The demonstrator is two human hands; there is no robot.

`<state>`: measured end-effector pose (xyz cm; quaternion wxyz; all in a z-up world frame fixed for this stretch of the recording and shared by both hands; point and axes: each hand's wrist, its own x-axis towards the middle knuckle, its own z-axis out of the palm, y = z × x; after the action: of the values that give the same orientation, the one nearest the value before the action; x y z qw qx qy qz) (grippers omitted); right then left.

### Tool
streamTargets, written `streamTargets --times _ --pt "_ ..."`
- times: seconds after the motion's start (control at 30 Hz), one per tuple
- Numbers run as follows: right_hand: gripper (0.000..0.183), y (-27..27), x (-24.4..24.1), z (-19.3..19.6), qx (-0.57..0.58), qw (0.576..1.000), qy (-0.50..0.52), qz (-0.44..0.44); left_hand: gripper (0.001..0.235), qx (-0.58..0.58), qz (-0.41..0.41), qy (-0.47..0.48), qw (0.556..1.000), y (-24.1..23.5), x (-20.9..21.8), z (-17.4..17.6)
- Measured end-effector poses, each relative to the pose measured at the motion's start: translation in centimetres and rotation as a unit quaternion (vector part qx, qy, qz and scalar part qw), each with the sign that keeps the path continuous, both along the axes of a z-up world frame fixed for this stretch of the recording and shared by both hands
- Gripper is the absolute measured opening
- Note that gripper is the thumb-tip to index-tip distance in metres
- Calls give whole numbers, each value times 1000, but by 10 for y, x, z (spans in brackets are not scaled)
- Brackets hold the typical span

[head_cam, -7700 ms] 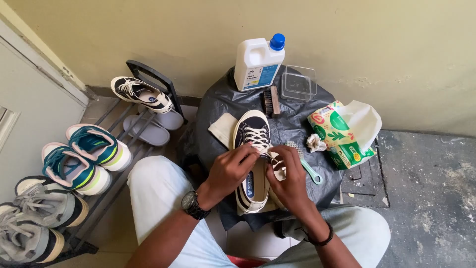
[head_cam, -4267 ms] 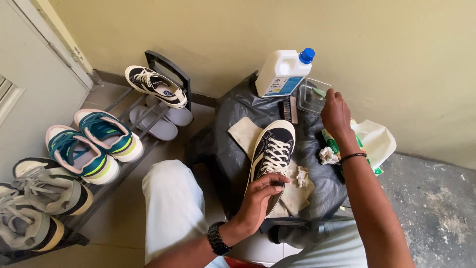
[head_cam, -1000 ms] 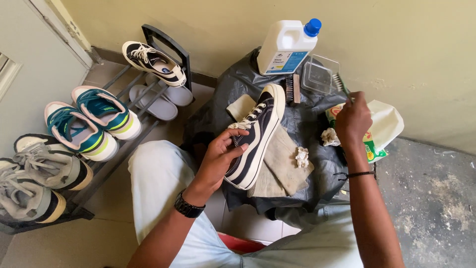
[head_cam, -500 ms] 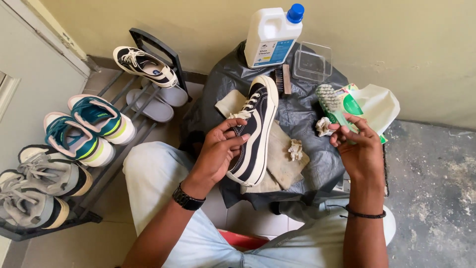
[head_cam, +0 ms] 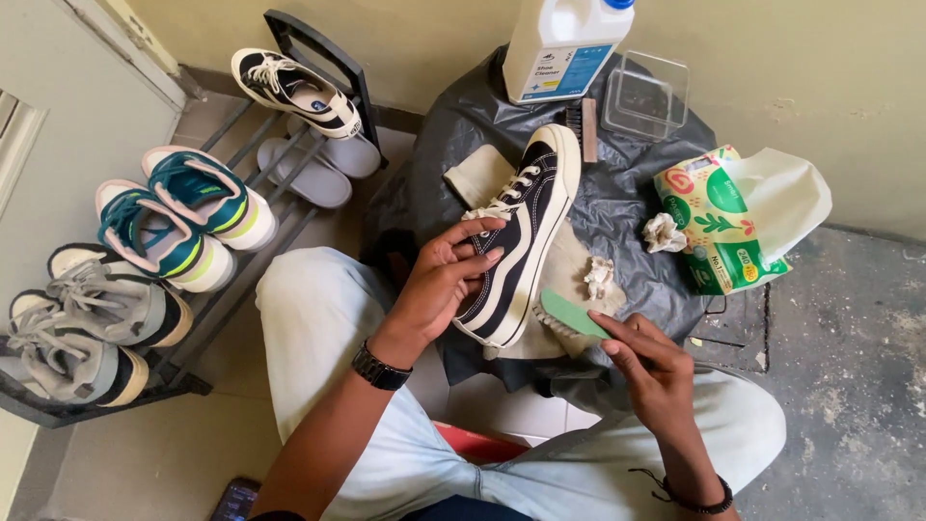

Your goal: The person scrubs a black and white sneaker using a green brush and wipes it with a tissue. The person rotates the shoe to clean the sides, toe, and heel, then inspects the cleaned shoe.

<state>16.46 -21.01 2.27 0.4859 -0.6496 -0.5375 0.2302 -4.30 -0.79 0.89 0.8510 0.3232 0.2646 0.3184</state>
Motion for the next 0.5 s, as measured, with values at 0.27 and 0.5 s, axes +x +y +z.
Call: streamTargets --times 0.27,0.5 --pt "32 6 -11 1 12 993 -108 42 34 4 6 5 1000 -1 -8 -6" --pt "28 29 -19 4 49 974 -218 39 42 1 52 -10 999 -3 -1 -35"
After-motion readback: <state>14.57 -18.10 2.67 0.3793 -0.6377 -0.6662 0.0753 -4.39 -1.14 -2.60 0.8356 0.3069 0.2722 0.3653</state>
